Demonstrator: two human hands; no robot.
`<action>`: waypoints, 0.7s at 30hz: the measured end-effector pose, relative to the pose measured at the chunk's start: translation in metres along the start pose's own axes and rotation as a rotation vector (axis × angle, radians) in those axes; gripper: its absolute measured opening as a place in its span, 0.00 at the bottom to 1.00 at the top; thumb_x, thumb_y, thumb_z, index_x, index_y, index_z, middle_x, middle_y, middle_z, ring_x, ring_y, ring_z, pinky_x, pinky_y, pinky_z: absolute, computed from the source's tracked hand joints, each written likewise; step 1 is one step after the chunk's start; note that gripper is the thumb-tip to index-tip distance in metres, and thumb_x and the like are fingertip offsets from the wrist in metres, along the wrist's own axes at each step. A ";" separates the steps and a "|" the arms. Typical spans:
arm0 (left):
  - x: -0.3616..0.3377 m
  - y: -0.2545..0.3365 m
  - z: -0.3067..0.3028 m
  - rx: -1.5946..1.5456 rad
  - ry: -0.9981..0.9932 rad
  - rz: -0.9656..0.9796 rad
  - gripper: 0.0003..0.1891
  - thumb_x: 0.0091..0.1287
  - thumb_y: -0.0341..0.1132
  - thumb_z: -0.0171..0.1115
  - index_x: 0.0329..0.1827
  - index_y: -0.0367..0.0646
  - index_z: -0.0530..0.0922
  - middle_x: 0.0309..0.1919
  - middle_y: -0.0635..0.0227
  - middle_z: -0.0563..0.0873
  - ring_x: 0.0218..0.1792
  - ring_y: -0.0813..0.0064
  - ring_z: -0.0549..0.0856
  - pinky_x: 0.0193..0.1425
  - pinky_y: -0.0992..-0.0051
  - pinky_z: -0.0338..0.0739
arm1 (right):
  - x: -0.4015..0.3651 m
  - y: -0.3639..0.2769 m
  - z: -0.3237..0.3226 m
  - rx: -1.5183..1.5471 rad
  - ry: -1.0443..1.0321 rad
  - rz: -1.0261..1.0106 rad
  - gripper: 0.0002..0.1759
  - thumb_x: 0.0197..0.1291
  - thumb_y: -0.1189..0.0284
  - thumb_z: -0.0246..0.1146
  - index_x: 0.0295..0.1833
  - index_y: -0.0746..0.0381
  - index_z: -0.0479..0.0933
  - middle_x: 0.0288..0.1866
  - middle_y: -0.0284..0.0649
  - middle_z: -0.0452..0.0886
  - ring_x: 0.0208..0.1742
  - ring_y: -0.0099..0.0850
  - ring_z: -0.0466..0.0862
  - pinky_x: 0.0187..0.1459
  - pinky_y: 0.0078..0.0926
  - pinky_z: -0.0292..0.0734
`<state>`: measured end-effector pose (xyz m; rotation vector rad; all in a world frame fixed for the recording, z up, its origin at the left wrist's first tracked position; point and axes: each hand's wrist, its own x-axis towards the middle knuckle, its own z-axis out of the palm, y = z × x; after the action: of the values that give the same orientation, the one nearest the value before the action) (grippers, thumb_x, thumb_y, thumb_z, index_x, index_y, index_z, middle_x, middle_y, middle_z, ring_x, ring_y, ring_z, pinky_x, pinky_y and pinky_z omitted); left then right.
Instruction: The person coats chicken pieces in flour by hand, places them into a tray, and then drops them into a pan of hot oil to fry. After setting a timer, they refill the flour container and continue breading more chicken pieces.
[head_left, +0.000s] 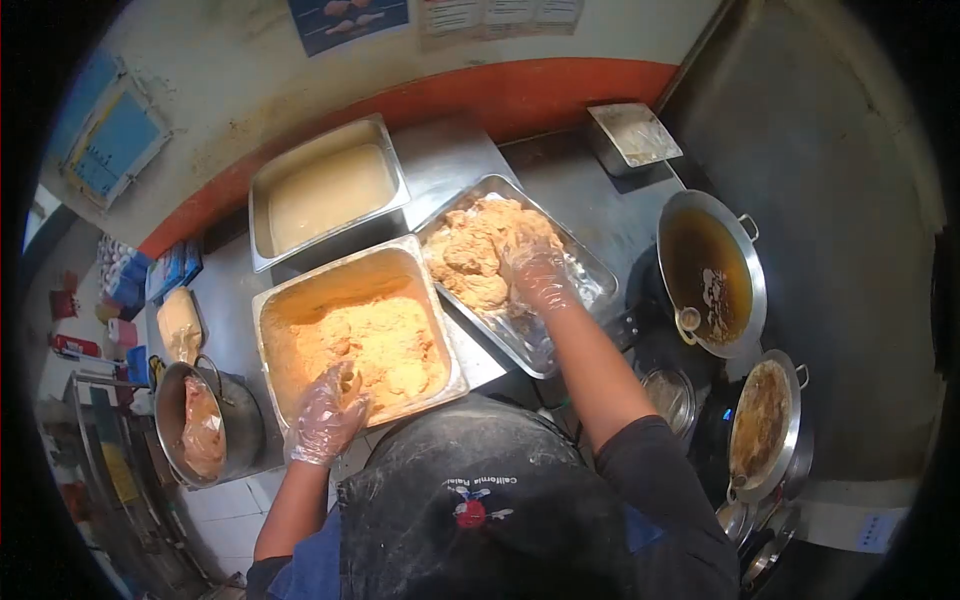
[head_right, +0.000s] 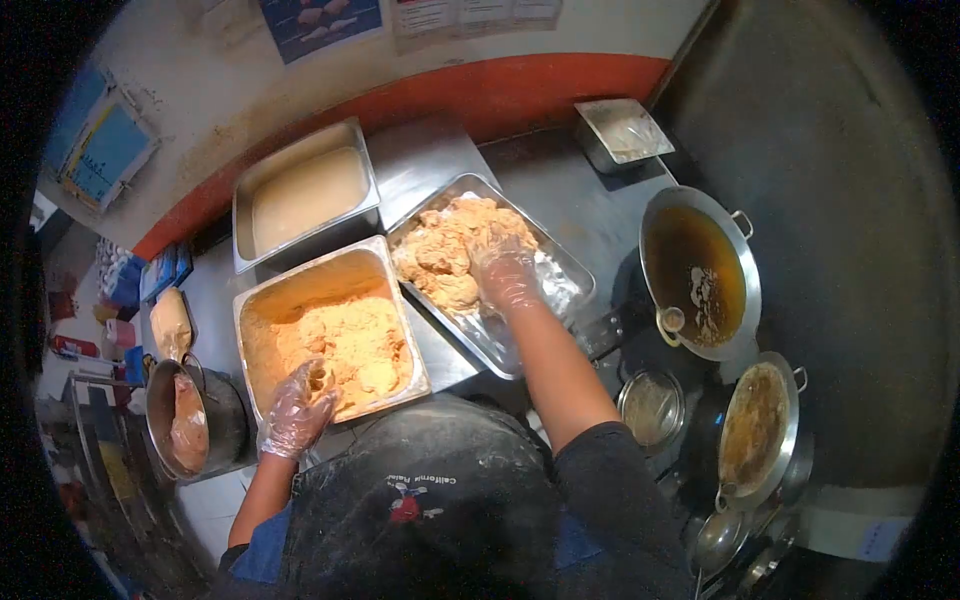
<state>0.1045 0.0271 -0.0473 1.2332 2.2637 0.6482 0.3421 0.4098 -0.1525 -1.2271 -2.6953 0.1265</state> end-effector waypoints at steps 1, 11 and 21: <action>0.003 0.006 -0.009 -0.025 -0.068 -0.022 0.32 0.72 0.42 0.79 0.77 0.42 0.81 0.68 0.46 0.89 0.66 0.49 0.91 0.72 0.55 0.85 | -0.001 -0.001 -0.011 -0.082 -0.078 -0.011 0.31 0.85 0.57 0.53 0.84 0.59 0.76 0.86 0.55 0.76 0.86 0.53 0.74 0.87 0.53 0.65; 0.183 0.135 0.024 0.474 -0.131 0.700 0.40 0.80 0.59 0.68 0.88 0.46 0.72 0.83 0.55 0.80 0.84 0.54 0.78 0.90 0.55 0.69 | 0.013 0.035 -0.021 -0.071 -0.081 -0.097 0.20 0.84 0.60 0.56 0.67 0.54 0.90 0.65 0.44 0.93 0.70 0.50 0.89 0.73 0.55 0.81; 0.311 0.178 0.123 0.684 -0.491 0.460 0.26 0.57 0.48 0.79 0.52 0.37 0.96 0.56 0.44 0.95 0.60 0.47 0.95 0.65 0.54 0.90 | -0.006 0.023 -0.059 -0.065 -0.413 0.258 0.49 0.50 0.63 0.85 0.81 0.52 0.80 0.84 0.48 0.80 0.83 0.50 0.79 0.81 0.48 0.77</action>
<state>0.1427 0.4013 -0.0913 1.9972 1.8250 -0.3210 0.3745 0.4203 -0.0990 -1.7346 -2.8760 0.3660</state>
